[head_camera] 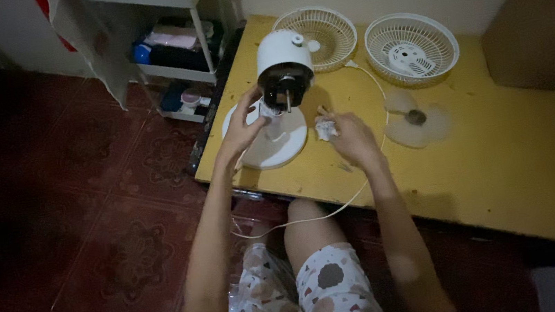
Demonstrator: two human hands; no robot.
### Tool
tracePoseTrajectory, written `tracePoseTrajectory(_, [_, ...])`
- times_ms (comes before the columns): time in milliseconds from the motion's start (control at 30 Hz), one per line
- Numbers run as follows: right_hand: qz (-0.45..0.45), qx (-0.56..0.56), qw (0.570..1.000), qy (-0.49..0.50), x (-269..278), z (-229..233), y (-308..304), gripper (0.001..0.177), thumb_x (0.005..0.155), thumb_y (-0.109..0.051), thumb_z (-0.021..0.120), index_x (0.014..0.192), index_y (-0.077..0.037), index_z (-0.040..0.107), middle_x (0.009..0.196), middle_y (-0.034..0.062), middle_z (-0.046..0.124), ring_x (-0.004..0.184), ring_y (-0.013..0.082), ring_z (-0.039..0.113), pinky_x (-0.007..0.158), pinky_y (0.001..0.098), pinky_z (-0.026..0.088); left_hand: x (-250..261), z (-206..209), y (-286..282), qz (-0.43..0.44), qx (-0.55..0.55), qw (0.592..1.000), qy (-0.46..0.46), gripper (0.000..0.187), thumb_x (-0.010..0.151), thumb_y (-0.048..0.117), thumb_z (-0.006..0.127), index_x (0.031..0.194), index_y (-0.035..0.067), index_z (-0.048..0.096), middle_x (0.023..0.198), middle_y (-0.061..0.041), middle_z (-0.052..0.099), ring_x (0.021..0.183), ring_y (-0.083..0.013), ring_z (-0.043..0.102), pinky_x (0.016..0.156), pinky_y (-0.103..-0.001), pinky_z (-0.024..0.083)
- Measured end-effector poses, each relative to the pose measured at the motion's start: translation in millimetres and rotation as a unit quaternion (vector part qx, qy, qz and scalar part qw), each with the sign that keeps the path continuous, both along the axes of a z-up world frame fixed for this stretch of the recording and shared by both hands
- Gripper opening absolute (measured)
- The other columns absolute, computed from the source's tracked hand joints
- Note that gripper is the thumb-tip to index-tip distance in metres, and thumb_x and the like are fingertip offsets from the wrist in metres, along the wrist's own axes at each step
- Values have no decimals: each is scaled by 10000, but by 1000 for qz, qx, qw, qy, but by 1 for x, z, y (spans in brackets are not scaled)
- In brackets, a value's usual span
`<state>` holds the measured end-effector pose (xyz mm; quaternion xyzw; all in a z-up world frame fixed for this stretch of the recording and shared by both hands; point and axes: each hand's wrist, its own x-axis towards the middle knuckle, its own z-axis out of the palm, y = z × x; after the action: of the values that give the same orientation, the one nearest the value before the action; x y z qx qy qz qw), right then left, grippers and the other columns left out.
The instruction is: The person assembles a small white table fan by inserting the fan blade into the motor housing, securing it with a nut, and attaching the front grille. The person uses a screwdriver to tighten the nut and then fits the grille onto the fan.
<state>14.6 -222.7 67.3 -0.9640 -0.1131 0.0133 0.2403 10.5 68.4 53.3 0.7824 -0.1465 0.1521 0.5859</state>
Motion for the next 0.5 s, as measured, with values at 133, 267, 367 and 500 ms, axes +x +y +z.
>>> tracePoseTrajectory(133, [-65,-218,971,-77,-5,-41,-46,243,841,-199,740,987,-8,774,978,237,705,933,384,692,792,496,560,3,-12,-4,-45,-44,998,-13,826,882,203,786,1605,69,408,1588,-196,512,1468,-273,481,1219,-390,370])
tracePoseTrajectory(267, [-59,-160,983,-65,12,-72,-67,209,862,-123,723,1002,29,746,936,262,709,819,381,727,740,474,585,1,-8,-18,11,0,999,39,912,789,159,870,1564,76,396,1427,-174,605,1277,-266,588,1073,-370,468])
tracePoseTrajectory(367, [-89,-130,979,-130,16,-54,-73,179,874,-67,682,1010,49,692,942,258,704,842,428,698,741,496,573,-2,-6,-26,43,10,999,-14,881,794,130,887,1535,44,417,1417,-186,598,1280,-284,598,1060,-388,483])
tracePoseTrajectory(500, [-46,-162,968,-183,-5,49,-90,353,842,-176,763,1163,-53,685,965,208,704,876,381,689,754,516,544,2,-16,-50,95,-97,991,-15,805,777,152,847,1462,33,441,1405,-177,567,1282,-283,593,987,-382,571])
